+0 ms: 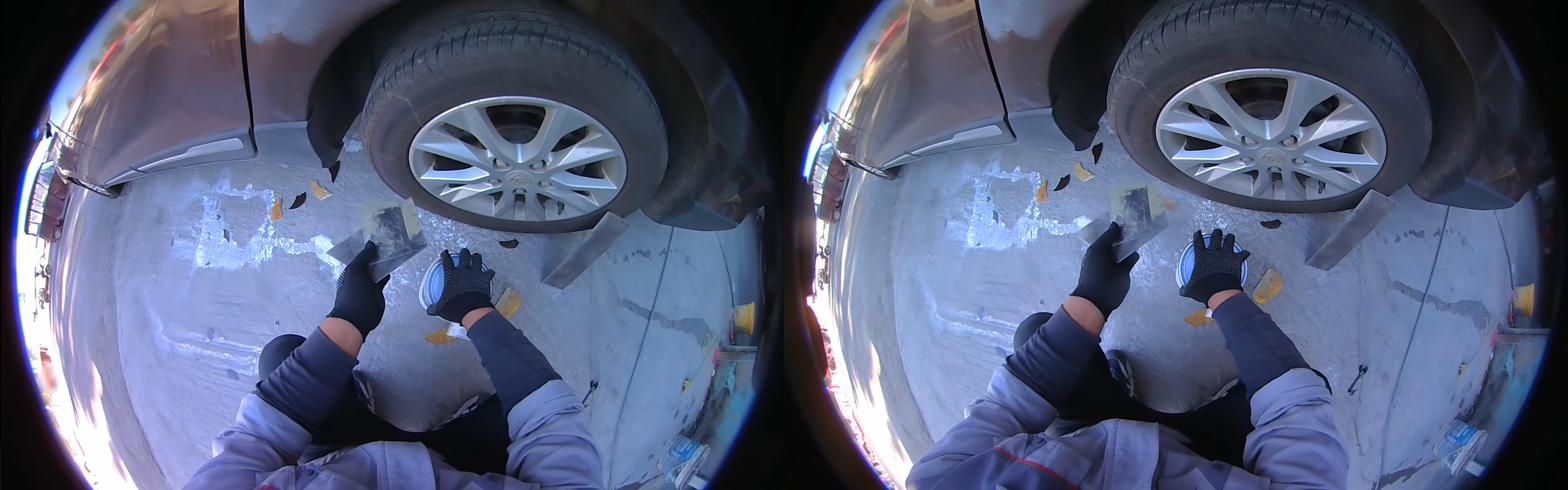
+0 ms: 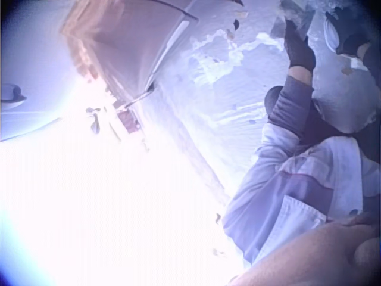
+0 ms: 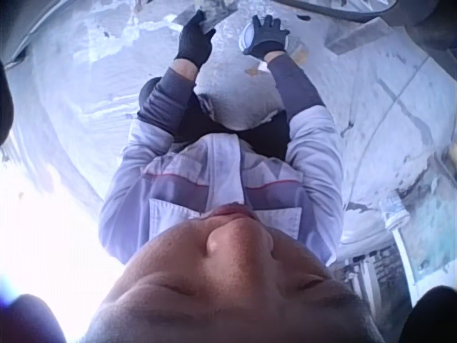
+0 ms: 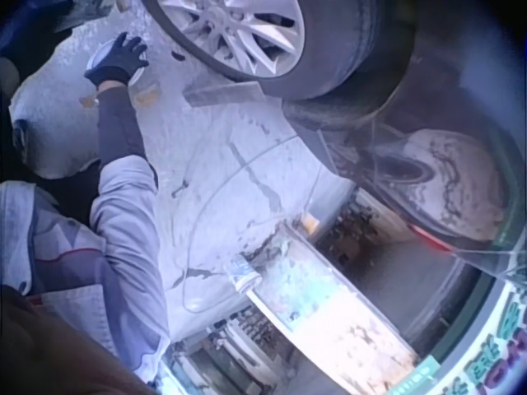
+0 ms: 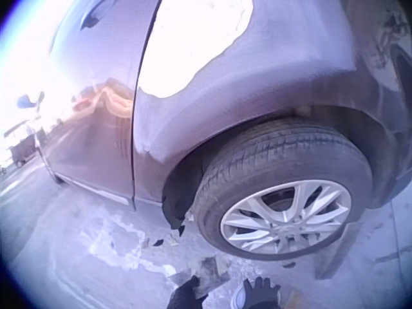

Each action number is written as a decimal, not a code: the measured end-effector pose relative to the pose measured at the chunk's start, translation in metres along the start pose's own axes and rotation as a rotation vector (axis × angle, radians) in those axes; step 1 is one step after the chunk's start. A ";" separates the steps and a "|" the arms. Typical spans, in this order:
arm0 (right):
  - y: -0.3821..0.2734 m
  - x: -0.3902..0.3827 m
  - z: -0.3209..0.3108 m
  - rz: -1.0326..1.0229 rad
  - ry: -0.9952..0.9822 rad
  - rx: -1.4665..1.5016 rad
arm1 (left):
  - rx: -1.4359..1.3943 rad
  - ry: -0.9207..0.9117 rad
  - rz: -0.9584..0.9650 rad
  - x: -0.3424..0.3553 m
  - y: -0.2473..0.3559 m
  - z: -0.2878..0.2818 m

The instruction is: The person squats beside a brown car and uses a putty knife to scoop body filler from a container, then spreads the filler onto a damaged area on the rear quarter panel. The person repeatedly applies and smooths the filler over the same spot.

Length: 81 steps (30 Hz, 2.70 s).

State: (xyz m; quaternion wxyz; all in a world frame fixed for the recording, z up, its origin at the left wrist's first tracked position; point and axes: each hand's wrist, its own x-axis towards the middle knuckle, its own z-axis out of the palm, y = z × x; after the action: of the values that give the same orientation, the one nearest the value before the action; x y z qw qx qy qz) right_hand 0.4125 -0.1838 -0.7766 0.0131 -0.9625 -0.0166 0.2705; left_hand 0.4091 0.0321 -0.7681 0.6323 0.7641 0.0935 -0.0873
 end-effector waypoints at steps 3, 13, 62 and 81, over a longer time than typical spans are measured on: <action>0.001 0.003 -0.004 -0.029 -0.006 -0.026 | -0.409 -0.041 -0.104 0.012 0.026 -0.023; -0.006 0.010 -0.016 0.029 0.015 0.034 | -0.933 0.121 -0.431 0.028 0.038 -0.035; -0.011 0.022 -0.008 0.078 0.129 -0.101 | -0.771 -0.158 -0.251 0.043 0.023 -0.029; -0.039 0.014 -0.001 0.268 0.109 -0.132 | -0.880 -0.119 -0.318 0.043 0.031 -0.016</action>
State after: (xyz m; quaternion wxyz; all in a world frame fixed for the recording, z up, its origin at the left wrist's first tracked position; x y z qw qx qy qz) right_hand 0.4239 -0.1447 -0.7816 -0.0856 -0.9681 0.0948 0.2156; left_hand 0.4584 0.0439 -0.7460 0.8791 0.3935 0.2009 -0.1788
